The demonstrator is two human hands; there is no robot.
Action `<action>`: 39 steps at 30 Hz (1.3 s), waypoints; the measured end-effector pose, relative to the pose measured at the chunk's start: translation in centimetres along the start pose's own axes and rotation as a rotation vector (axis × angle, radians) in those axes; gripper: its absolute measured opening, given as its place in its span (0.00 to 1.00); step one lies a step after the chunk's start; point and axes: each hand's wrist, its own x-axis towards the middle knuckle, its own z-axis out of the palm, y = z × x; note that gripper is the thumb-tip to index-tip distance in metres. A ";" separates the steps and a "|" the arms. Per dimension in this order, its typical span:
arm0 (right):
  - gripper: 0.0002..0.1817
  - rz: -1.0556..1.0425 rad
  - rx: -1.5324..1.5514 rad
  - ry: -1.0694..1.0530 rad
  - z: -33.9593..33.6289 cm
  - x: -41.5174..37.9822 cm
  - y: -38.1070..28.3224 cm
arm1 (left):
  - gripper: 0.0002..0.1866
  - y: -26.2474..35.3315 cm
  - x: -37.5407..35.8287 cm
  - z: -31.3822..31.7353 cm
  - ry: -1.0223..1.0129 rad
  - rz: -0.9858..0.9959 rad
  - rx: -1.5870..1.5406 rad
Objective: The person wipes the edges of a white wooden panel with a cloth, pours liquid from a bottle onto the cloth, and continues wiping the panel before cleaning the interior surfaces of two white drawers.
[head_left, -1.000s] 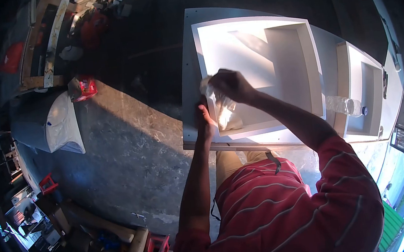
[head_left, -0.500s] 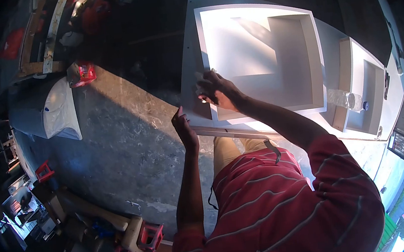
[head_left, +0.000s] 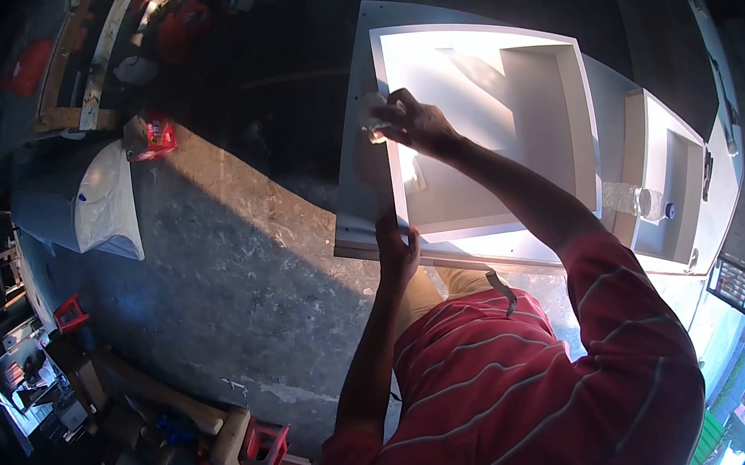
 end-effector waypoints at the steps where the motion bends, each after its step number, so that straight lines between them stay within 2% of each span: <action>1: 0.20 0.049 -0.039 -0.021 -0.4 1.3 0.4 | 0.22 0.0 -0.1 0.1 -0.001 0.004 -0.001; 5: 0.21 0.166 -0.168 0.002 -0.3 6.8 4.7 | 0.21 0.0 -0.4 0.4 0.037 -0.035 0.002; 6: 0.18 0.217 -0.072 0.051 -0.1 8.1 5.9 | 0.21 0.0 -0.4 0.3 0.056 -0.040 -0.012; 7: 0.16 0.255 -0.250 0.101 -1.1 9.1 5.7 | 0.21 -0.2 -0.4 0.3 0.051 -0.033 -0.014; 9: 0.20 0.147 -0.309 0.117 0.9 10.5 11.1 | 0.24 -0.9 -0.1 -0.2 -0.054 -0.131 0.051; 10: 0.20 0.154 -0.314 0.123 0.6 10.6 11.0 | 0.24 -0.3 0.8 -0.9 -0.061 -0.123 0.051; 12: 0.18 0.285 -0.278 0.189 0.1 10.8 10.1 | 0.26 1.7 3.8 -2.3 -0.193 -0.319 0.140; 13: 0.18 0.288 -0.285 0.193 0.0 10.8 10.0 | 0.29 1.7 5.0 -2.0 -0.017 -0.229 0.159; 15: 0.17 0.248 -0.231 0.259 0.1 10.5 10.4 | 0.29 2.7 8.7 -0.7 0.160 -0.190 0.325; 17: 0.17 0.255 -0.295 0.176 -0.2 10.6 11.2 | 0.27 1.3 10.6 0.5 0.172 -0.074 0.363; 18: 0.17 0.320 -0.297 0.159 -0.4 10.6 11.7 | 0.26 0.7 11.0 0.9 0.034 -0.286 0.236; 19: 0.18 0.386 -0.299 0.141 -0.8 10.3 12.3 | 0.24 1.1 10.9 0.9 0.102 -0.205 0.251; 21: 0.19 0.468 -0.314 0.104 -3.2 8.7 12.1 | 0.24 -0.1 10.7 1.3 0.159 -0.080 0.357; 23: 0.10 0.510 -0.381 0.253 -4.8 5.9 13.9 | 0.24 0.0 10.8 1.1 0.143 -0.072 0.352; 24: 0.10 0.544 -0.340 0.248 -6.3 4.2 14.9 | 0.24 0.0 10.8 0.9 0.125 -0.074 0.377; 25: 0.11 0.492 -0.361 0.317 -8.1 2.2 15.2 | 0.24 0.1 10.9 0.8 0.108 -0.075 0.401; 27: 0.12 0.648 -0.444 0.314 -11.3 -1.5 17.3 | 0.24 0.8 11.0 0.5 0.065 -0.119 0.363; 28: 0.13 0.751 -0.502 0.235 -13.2 -3.4 19.0 | 0.25 0.3 11.1 0.6 0.043 -0.132 0.344; 30: 0.16 0.851 -0.571 0.315 -15.4 -8.5 24.9 | 0.25 0.2 11.1 0.5 0.041 -0.117 0.353; 31: 0.16 0.964 -0.507 0.314 -17.6 -10.1 26.2 | 0.25 0.4 11.1 0.5 0.037 -0.107 0.352; 33: 0.16 0.999 -0.602 0.142 -21.6 -10.7 23.0 | 0.25 0.6 11.2 0.4 0.049 -0.110 0.351; 34: 0.16 1.005 -0.603 0.145 -21.5 -11.4 23.4 | 0.25 0.2 11.4 0.5 0.044 -0.091 0.349; 36: 0.17 0.939 -0.640 0.162 -21.0 -13.2 24.0 | 0.25 -0.5 11.6 0.3 0.029 -0.082 0.378; 39: 0.18 1.066 -0.489 0.337 -20.0 -15.2 19.8 | 0.25 -0.1 11.4 0.6 0.008 -0.101 0.347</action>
